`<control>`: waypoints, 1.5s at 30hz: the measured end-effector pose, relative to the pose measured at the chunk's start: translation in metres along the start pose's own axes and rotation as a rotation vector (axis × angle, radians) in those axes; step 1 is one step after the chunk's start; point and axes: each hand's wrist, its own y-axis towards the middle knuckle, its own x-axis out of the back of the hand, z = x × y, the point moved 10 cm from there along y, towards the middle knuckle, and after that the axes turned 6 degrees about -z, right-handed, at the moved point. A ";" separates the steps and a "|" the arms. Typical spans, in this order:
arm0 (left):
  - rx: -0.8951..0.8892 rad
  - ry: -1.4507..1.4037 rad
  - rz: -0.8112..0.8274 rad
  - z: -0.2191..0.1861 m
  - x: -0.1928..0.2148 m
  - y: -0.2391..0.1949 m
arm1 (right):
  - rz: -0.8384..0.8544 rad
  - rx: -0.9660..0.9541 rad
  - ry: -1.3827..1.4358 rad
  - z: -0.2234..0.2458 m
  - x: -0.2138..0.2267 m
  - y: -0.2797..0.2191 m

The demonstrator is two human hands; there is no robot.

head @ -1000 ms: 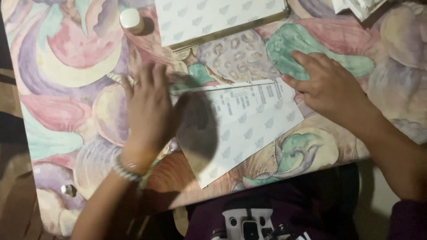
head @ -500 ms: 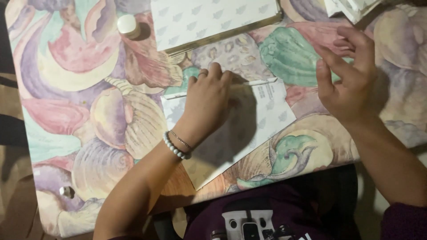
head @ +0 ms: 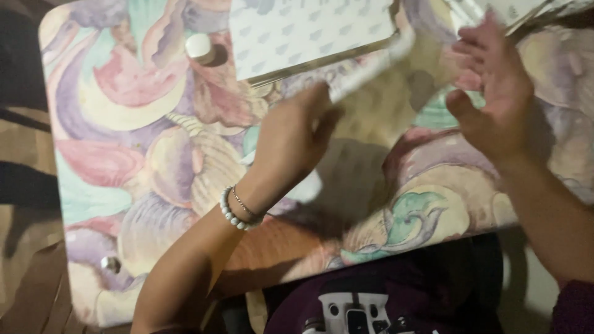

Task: Folding printed paper sheets into specific shapes on a table.

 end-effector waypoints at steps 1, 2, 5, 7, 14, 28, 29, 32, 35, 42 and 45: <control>0.003 -0.132 -0.129 -0.011 0.029 0.000 | 0.000 0.006 0.180 0.003 -0.002 0.006; 0.003 -0.264 -0.259 -0.021 0.058 -0.002 | 0.001 0.011 0.360 0.006 -0.003 0.012; -0.044 -0.330 -0.611 -0.006 0.090 -0.028 | 0.021 -0.076 0.282 0.052 -0.019 0.034; 0.032 -0.336 -0.710 0.008 0.096 -0.042 | 0.051 -0.015 0.363 0.049 -0.039 0.035; 0.149 -0.450 -0.794 0.047 0.089 -0.066 | 0.035 0.067 0.330 0.050 -0.083 0.029; -0.004 -0.319 -0.703 0.035 0.072 -0.066 | -0.071 -0.024 0.340 0.040 -0.071 0.032; -0.095 -0.266 -0.701 0.026 0.069 -0.066 | -0.056 0.013 0.302 0.045 -0.070 0.031; -0.022 -0.263 -0.797 0.046 0.058 -0.074 | -0.135 -0.099 0.316 0.026 -0.069 0.029; -0.019 -0.280 -0.800 0.052 0.053 -0.075 | -0.128 -0.129 0.395 0.026 -0.066 0.026; -0.141 -0.168 -0.772 0.010 0.085 -0.073 | -0.102 0.042 0.501 0.047 -0.056 0.026; -0.157 -0.205 -0.730 0.008 0.086 -0.072 | -0.132 0.202 0.237 0.066 -0.050 0.024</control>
